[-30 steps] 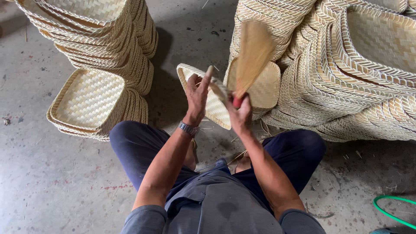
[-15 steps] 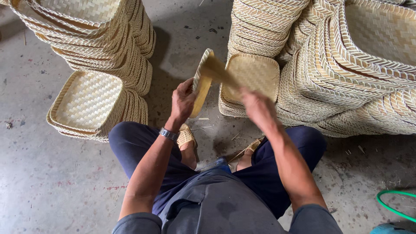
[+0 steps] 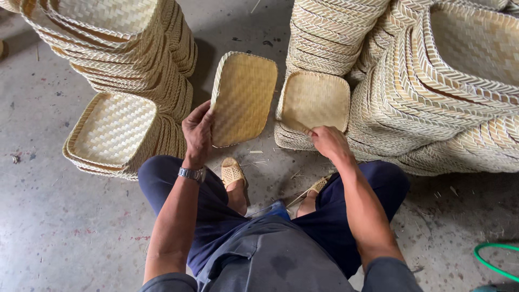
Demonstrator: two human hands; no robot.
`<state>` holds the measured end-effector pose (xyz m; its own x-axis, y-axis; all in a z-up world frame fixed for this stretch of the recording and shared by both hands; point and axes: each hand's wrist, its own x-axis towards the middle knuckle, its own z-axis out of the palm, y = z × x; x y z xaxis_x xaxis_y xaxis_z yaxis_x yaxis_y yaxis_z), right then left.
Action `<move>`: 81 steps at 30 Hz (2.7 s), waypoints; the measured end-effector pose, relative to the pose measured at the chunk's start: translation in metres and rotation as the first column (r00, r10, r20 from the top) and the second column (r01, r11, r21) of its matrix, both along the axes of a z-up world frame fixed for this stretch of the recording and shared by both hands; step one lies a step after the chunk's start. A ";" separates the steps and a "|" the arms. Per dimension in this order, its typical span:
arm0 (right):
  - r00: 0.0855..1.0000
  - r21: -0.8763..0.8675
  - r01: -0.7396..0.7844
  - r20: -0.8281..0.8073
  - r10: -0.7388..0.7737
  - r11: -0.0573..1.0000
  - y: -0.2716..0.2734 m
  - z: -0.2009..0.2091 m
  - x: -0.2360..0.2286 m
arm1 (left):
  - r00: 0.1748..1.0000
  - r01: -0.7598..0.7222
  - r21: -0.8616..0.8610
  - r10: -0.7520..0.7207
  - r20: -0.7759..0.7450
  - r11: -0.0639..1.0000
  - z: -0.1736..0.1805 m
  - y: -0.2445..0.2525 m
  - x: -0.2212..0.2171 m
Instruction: The person picks up square woven bamboo trays one at a time and brushes off loose material with a small broom.
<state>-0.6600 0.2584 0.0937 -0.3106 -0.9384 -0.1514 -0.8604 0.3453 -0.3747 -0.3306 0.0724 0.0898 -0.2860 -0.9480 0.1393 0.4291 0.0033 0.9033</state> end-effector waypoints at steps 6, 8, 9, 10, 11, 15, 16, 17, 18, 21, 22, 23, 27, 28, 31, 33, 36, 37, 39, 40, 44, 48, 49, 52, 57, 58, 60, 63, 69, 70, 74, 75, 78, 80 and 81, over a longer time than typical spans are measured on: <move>0.948 -0.415 0.084 0.313 0.055 0.906 -0.016 0.028 0.036 | 0.995 -0.062 -0.054 0.066 0.076 0.997 -0.030 0.003 -0.018; 0.864 -0.522 -0.315 0.188 0.467 0.792 -0.015 0.024 0.061 | 0.996 -0.093 -0.027 0.093 -0.003 0.995 -0.030 -0.001 -0.028; 0.865 -0.523 -0.317 0.183 0.467 0.791 -0.010 0.026 0.059 | 0.989 -0.126 0.004 0.126 -0.079 0.992 -0.028 -0.004 -0.030; 0.843 -0.292 -0.378 0.284 0.457 0.878 -0.001 0.029 0.054 | 0.988 -0.130 0.005 0.130 -0.084 0.991 -0.024 -0.004 -0.025; 0.825 -0.045 -0.437 0.379 0.420 0.898 0.005 0.032 0.048 | 0.990 -0.111 0.010 0.112 -0.083 0.994 -0.019 -0.006 -0.017; 0.987 -0.309 0.013 0.155 0.037 0.951 0.004 0.066 0.002 | 0.998 -0.059 0.052 0.061 -0.028 0.997 -0.005 -0.010 0.010; 0.987 -0.312 0.019 0.155 0.031 0.950 -0.004 0.069 0.004 | 0.998 -0.053 0.049 0.055 -0.028 0.997 -0.003 -0.010 0.009; 0.979 -0.316 0.071 0.206 -0.005 0.946 -0.012 0.071 0.010 | 0.990 -0.026 0.068 0.035 -0.134 0.997 -0.001 -0.009 0.009; 0.967 -0.319 0.116 0.252 -0.033 0.941 -0.018 0.074 0.014 | 0.970 -0.002 0.085 0.023 -0.242 0.996 0.001 -0.008 0.008; 0.860 0.205 -0.004 0.500 -0.102 0.979 -0.011 0.065 0.071 | 0.927 -0.119 0.126 0.155 -0.342 0.985 0.002 -0.009 -0.004; 0.735 0.179 -0.099 0.676 -0.050 0.979 0.001 0.063 0.088 | 0.925 -0.123 0.127 0.160 -0.345 0.984 -0.001 -0.010 -0.007; 0.737 0.180 -0.103 0.674 -0.047 0.978 0.006 0.066 0.091 | 0.917 -0.145 0.144 0.188 -0.352 0.979 -0.007 -0.012 -0.009; 0.698 -0.488 0.072 0.647 0.306 0.870 0.021 0.077 0.090 | 0.880 -0.282 0.296 0.368 -0.299 0.913 -0.043 -0.024 -0.005; 0.868 -0.719 0.117 0.409 0.281 0.685 0.015 0.081 0.082 | 0.881 -0.278 0.293 0.365 -0.301 0.915 -0.048 -0.027 -0.005; 0.986 -0.938 0.137 0.162 0.051 0.319 0.000 0.063 0.081 | 0.871 -0.163 0.379 0.313 -0.379 0.911 -0.057 -0.020 -0.001; 0.999 -0.937 0.037 0.043 0.010 0.346 -0.012 0.029 0.086 | 0.957 -0.262 -0.059 0.268 0.113 0.963 -0.057 -0.006 0.000; 0.978 -0.463 -0.190 -0.015 0.207 0.866 -0.009 -0.025 0.096 | 0.930 -0.135 0.309 0.228 -0.287 0.941 -0.040 -0.008 -0.015; 0.979 -0.468 -0.188 -0.019 0.203 0.863 -0.006 -0.034 0.091 | 0.931 -0.131 0.303 0.223 -0.291 0.944 -0.030 -0.006 -0.018; 0.959 -0.350 0.129 0.282 -0.027 0.928 0.003 -0.043 0.076 | 0.945 -0.053 0.222 0.121 -0.306 0.974 -0.013 0.003 -0.017; 0.956 -0.343 0.140 0.290 -0.038 0.929 0.008 -0.046 0.068 | 0.948 -0.046 0.228 0.114 -0.297 0.973 -0.007 0.006 -0.016; 0.977 -0.593 0.204 0.169 -0.127 0.779 0.030 -0.029 0.021 | 0.944 -0.017 -0.182 0.076 0.321 0.983 0.005 0.011 -0.040; 0.987 -0.808 0.062 -0.039 -0.159 0.586 0.054 -0.002 0.002 | 0.784 0.230 -0.564 0.192 0.590 0.793 0.002 0.038 -0.077; 0.984 -0.807 0.073 -0.036 -0.172 0.586 0.059 0.003 0.001 | 0.659 0.365 -0.610 0.268 0.703 0.703 0.000 0.044 -0.088; 0.984 -0.779 0.131 0.029 -0.174 0.613 0.067 0.012 0.005 | 0.557 0.563 -0.663 0.366 0.745 0.493 -0.017 0.050 -0.119; 0.993 -0.800 -0.118 -0.099 0.065 0.588 0.067 0.003 0.019 | 0.539 0.736 -0.629 0.347 0.768 0.249 -0.091 0.047 -0.174; 0.994 -0.800 -0.107 -0.095 0.050 0.590 0.066 0.000 0.020 | 0.544 0.749 -0.627 0.344 0.766 0.212 -0.110 0.047 -0.186; 0.991 -0.808 -0.130 -0.113 0.064 0.575 0.064 -0.007 0.022 | 0.550 0.765 -0.622 0.334 0.766 0.167 -0.144 0.044 -0.205; 0.997 -0.766 -0.077 -0.051 0.059 0.639 0.066 -0.013 0.016 | 0.577 0.752 -0.654 0.397 0.713 0.081 -0.177 0.044 -0.230; 0.999 -0.772 -0.005 0.026 0.039 0.635 0.064 -0.015 0.008 | 0.436 0.830 -0.526 0.372 0.819 0.186 -0.188 0.049 -0.260; 0.999 -0.771 -0.002 0.027 0.035 0.637 0.064 -0.015 0.007 | 0.421 0.835 -0.519 0.396 0.816 0.183 -0.189 0.049 -0.265; 0.998 -0.759 -0.009 0.031 0.050 0.651 0.063 -0.013 0.006 | 0.448 0.823 -0.530 0.342 0.826 0.203 -0.192 0.046 -0.268; 0.998 -0.754 -0.024 0.017 0.056 0.657 0.063 -0.012 0.005 | 0.448 0.824 -0.530 0.341 0.827 0.202 -0.193 0.046 -0.268; 0.998 -0.757 -0.009 0.037 0.058 0.653 0.062 -0.011 0.004 | 0.491 0.792 -0.577 0.351 0.797 0.200 -0.194 0.048 -0.266; 0.998 -0.753 -0.006 0.037 0.052 0.658 0.061 -0.012 0.004 | 0.467 0.804 -0.564 0.387 0.795 0.190 -0.194 0.049 -0.265; 0.998 -0.750 -0.005 0.034 0.046 0.661 0.060 -0.012 0.005 | 0.466 0.804 -0.563 0.386 0.796 0.191 -0.194 0.049 -0.265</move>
<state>-0.6554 0.3188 0.0818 -0.2967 -0.7483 0.5933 -0.8396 -0.0917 -0.5355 -0.5958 0.1210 -0.1037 -0.9471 -0.1656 0.2750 -0.1310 0.9814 0.1400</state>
